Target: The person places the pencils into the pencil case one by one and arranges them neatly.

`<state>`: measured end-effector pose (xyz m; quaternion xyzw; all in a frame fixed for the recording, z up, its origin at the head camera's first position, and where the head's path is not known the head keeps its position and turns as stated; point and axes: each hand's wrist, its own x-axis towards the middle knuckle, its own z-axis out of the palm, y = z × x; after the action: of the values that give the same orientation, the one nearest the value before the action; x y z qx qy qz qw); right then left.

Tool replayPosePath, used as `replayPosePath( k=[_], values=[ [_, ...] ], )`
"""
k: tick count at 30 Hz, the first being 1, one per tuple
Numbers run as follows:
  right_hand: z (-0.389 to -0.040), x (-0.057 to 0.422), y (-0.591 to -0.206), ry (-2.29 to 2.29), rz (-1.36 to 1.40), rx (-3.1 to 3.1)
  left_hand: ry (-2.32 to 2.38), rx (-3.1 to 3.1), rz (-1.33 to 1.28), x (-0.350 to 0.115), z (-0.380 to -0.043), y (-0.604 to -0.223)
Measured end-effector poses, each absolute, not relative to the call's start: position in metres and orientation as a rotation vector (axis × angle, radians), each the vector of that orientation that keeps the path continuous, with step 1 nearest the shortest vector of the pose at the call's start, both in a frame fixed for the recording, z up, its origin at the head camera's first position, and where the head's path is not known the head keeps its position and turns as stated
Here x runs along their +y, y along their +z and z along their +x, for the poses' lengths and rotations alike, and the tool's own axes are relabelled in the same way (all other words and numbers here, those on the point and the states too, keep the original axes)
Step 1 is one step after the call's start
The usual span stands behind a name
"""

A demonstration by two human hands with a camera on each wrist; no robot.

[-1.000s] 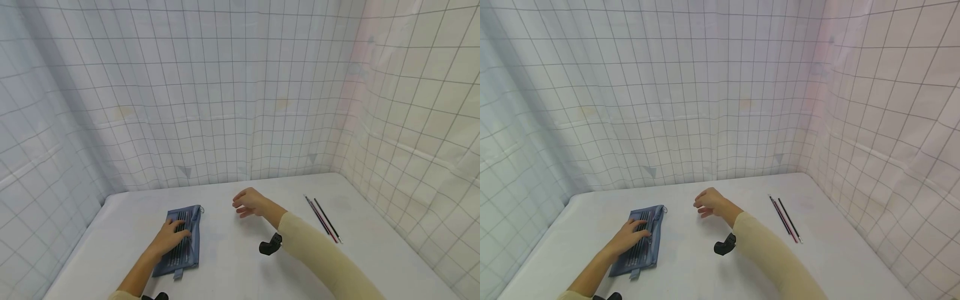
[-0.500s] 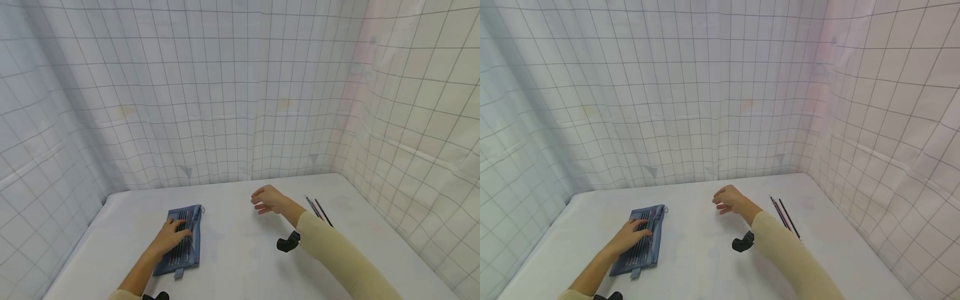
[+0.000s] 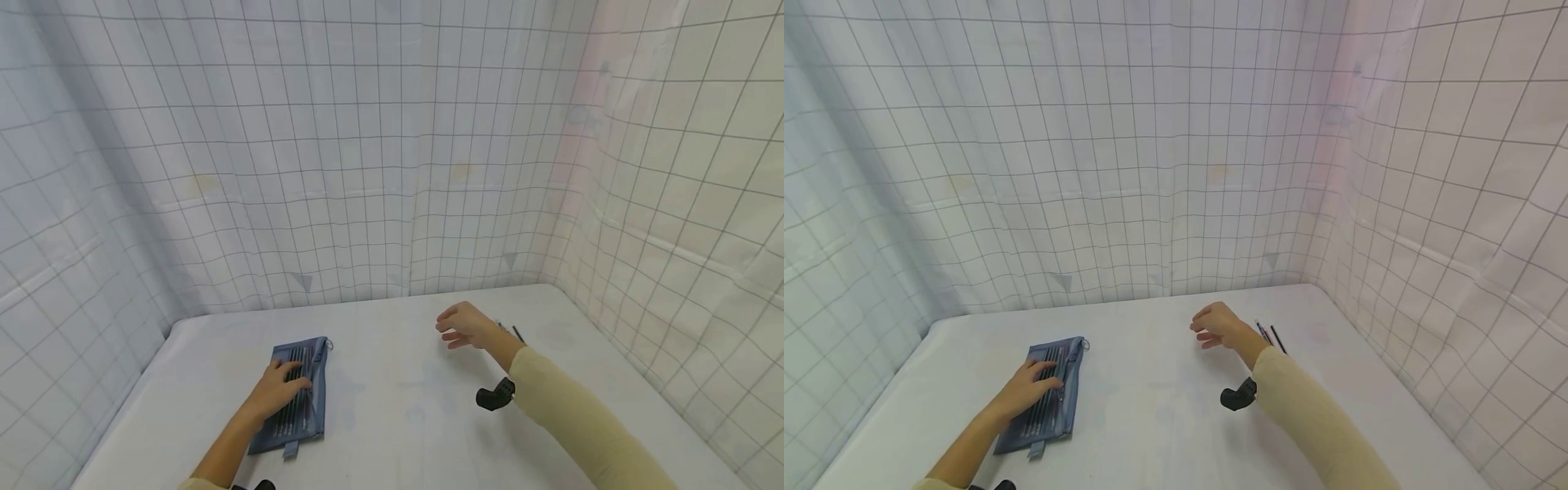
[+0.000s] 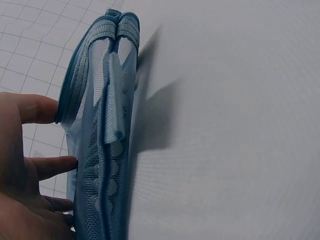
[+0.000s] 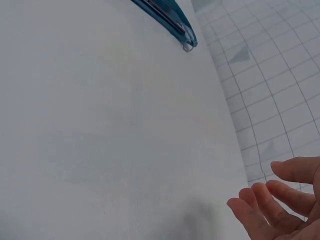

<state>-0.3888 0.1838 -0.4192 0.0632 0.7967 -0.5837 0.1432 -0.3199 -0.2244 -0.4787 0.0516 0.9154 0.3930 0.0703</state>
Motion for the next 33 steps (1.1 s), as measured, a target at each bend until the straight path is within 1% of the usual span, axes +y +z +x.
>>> replayPosePath(
  k=[14,22,33],
  values=[
    [-0.387,0.234,-0.420,-1.700,0.227,2.328,1.181,2.746,0.140,-0.224,-0.319,-0.475],
    [-0.380,0.261,-0.421,-1.681,0.213,2.335,1.170,2.746,0.132,-0.224,-0.319,-0.476],
    [-0.371,0.285,-0.420,-1.623,0.250,2.408,1.170,2.749,0.136,-0.224,-0.321,-0.478]
  ],
)
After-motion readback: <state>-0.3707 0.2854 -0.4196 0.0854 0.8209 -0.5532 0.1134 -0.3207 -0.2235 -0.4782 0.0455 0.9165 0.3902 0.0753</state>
